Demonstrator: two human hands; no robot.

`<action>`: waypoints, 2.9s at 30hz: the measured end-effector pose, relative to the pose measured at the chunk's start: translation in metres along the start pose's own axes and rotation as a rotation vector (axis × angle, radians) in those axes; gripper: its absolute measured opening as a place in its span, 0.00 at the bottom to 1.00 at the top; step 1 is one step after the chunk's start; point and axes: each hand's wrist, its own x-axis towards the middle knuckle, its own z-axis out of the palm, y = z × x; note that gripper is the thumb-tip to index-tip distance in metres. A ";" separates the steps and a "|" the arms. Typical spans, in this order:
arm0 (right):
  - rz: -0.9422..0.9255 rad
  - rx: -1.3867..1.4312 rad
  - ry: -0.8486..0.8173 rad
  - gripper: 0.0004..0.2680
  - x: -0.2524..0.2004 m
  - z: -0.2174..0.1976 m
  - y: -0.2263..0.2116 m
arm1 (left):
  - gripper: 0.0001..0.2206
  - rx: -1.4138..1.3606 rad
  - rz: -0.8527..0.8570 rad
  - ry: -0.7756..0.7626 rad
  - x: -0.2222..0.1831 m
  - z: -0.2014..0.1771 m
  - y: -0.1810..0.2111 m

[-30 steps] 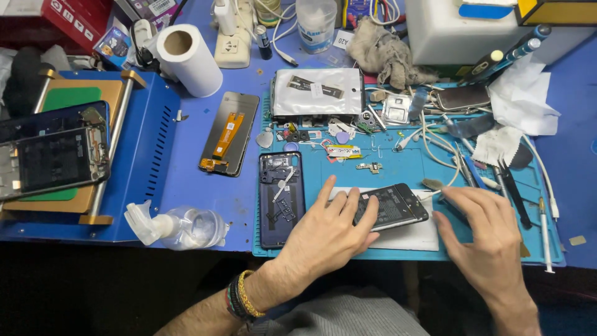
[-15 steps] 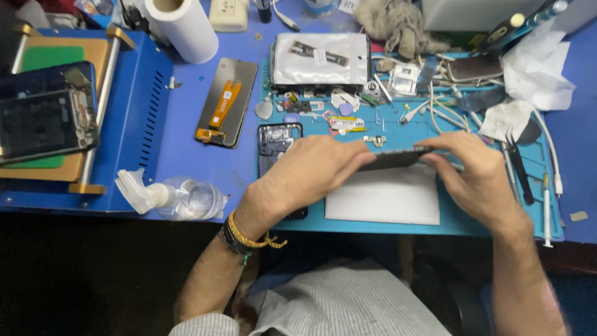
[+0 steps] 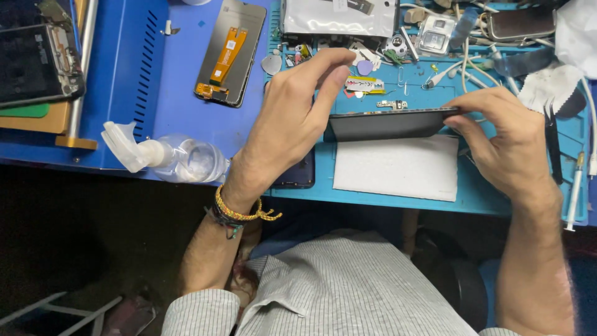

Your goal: Disassembling and repairing internal components of a mobile phone using precision tools

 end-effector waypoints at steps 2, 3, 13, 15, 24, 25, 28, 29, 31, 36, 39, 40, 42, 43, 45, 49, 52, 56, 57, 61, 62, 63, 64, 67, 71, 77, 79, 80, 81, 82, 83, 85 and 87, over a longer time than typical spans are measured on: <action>-0.003 -0.008 0.003 0.05 -0.004 -0.003 -0.005 | 0.14 -0.004 -0.006 0.015 -0.011 -0.006 0.006; -0.002 -0.017 0.006 0.04 -0.007 -0.004 -0.009 | 0.13 -0.012 -0.012 0.026 -0.017 -0.008 0.008; -0.024 0.036 -0.061 0.07 -0.042 0.005 -0.017 | 0.33 0.393 0.204 -0.060 -0.094 -0.002 -0.003; -0.024 0.023 -0.031 0.07 -0.047 0.008 -0.014 | 0.33 0.486 0.213 -0.117 -0.098 0.006 -0.009; -0.041 0.017 -0.015 0.07 -0.050 0.011 -0.011 | 0.41 0.420 0.171 -0.156 -0.092 0.027 -0.004; -0.042 0.016 -0.014 0.07 -0.050 0.011 -0.011 | 0.41 0.421 0.173 -0.155 -0.093 0.028 -0.004; -0.047 0.022 -0.005 0.06 -0.049 0.012 -0.011 | 0.41 0.321 0.177 -0.183 -0.097 0.028 -0.004; -0.047 0.020 0.004 0.06 -0.049 0.013 -0.012 | 0.38 0.294 0.219 -0.179 -0.097 0.028 -0.004; -0.046 0.016 0.015 0.07 -0.050 0.013 -0.011 | 0.37 0.268 0.264 -0.176 -0.098 0.028 -0.004; -0.039 0.012 0.007 0.06 -0.051 0.013 -0.009 | 0.14 0.180 0.339 -0.196 -0.094 0.026 0.000; -0.045 -0.002 0.016 0.06 -0.047 0.012 -0.012 | 0.35 0.306 0.231 -0.292 -0.096 0.021 -0.007; -0.044 -0.002 0.017 0.06 -0.048 0.013 -0.011 | 0.35 0.307 0.232 -0.294 -0.097 0.020 -0.008; -0.041 0.003 0.021 0.07 -0.048 0.013 -0.011 | 0.46 0.342 0.159 -0.246 -0.097 0.017 -0.010; -0.041 0.003 0.021 0.07 -0.048 0.013 -0.011 | 0.46 0.342 0.160 -0.246 -0.095 0.017 -0.010; -0.033 0.012 0.023 0.06 -0.049 0.013 -0.012 | 0.53 0.357 0.150 -0.187 -0.093 0.016 -0.010; -0.032 0.006 0.023 0.06 -0.050 0.014 -0.011 | 0.46 0.480 0.200 -0.197 -0.089 0.011 -0.010; -0.037 -0.004 0.028 0.07 -0.049 0.014 -0.011 | 0.37 0.408 0.282 -0.249 -0.087 0.014 -0.010; -0.041 -0.005 0.032 0.06 -0.048 0.013 -0.012 | 0.28 0.274 0.271 -0.263 -0.087 0.018 -0.010; -0.043 -0.004 0.028 0.07 -0.047 0.013 -0.013 | 0.31 0.232 0.238 -0.243 -0.088 0.020 -0.011; -0.046 0.002 0.042 0.07 -0.047 0.013 -0.014 | 0.27 -0.032 0.168 -0.219 -0.089 0.017 -0.004; -0.048 0.000 0.040 0.07 -0.047 0.013 -0.014 | 0.24 -0.055 0.172 -0.215 -0.089 0.017 -0.004; -0.051 -0.003 0.037 0.06 -0.047 0.013 -0.014 | 0.21 -0.077 0.177 -0.210 -0.089 0.018 -0.004; -0.051 -0.004 0.038 0.06 -0.047 0.013 -0.014 | 0.21 -0.077 0.178 -0.210 -0.087 0.017 -0.005; -0.055 -0.008 0.049 0.06 -0.046 0.013 -0.015 | 0.22 0.364 0.349 -0.169 -0.083 0.013 -0.006; -0.063 -0.017 0.034 0.06 -0.046 0.011 -0.014 | 0.31 0.462 0.398 -0.093 -0.082 0.004 -0.004; -0.034 -0.035 0.068 0.04 -0.038 0.010 -0.020 | 0.34 0.498 0.468 -0.222 -0.080 0.005 0.001; 0.002 -0.036 0.093 0.05 -0.036 0.011 -0.018 | 0.38 0.533 0.440 -0.285 -0.076 0.009 0.002; 0.001 -0.038 0.087 0.06 -0.035 0.012 -0.016 | 0.40 0.490 0.423 -0.282 -0.074 0.010 0.000; 0.006 -0.033 0.073 0.07 -0.037 0.013 -0.016 | 0.42 0.443 0.397 -0.288 -0.076 0.012 0.000; 0.008 -0.046 0.096 0.07 -0.035 0.013 -0.016 | 0.42 0.448 0.423 -0.288 -0.074 0.014 0.000; -0.002 -0.039 0.098 0.07 -0.035 0.012 -0.016 | 0.39 0.413 0.417 -0.296 -0.075 0.016 0.000; -0.007 -0.037 0.110 0.07 -0.034 0.013 -0.017 | 0.37 0.378 0.423 -0.307 -0.075 0.017 0.001; -0.017 -0.022 0.108 0.07 -0.033 0.013 -0.017 | 0.31 0.459 0.380 -0.260 -0.077 0.016 0.002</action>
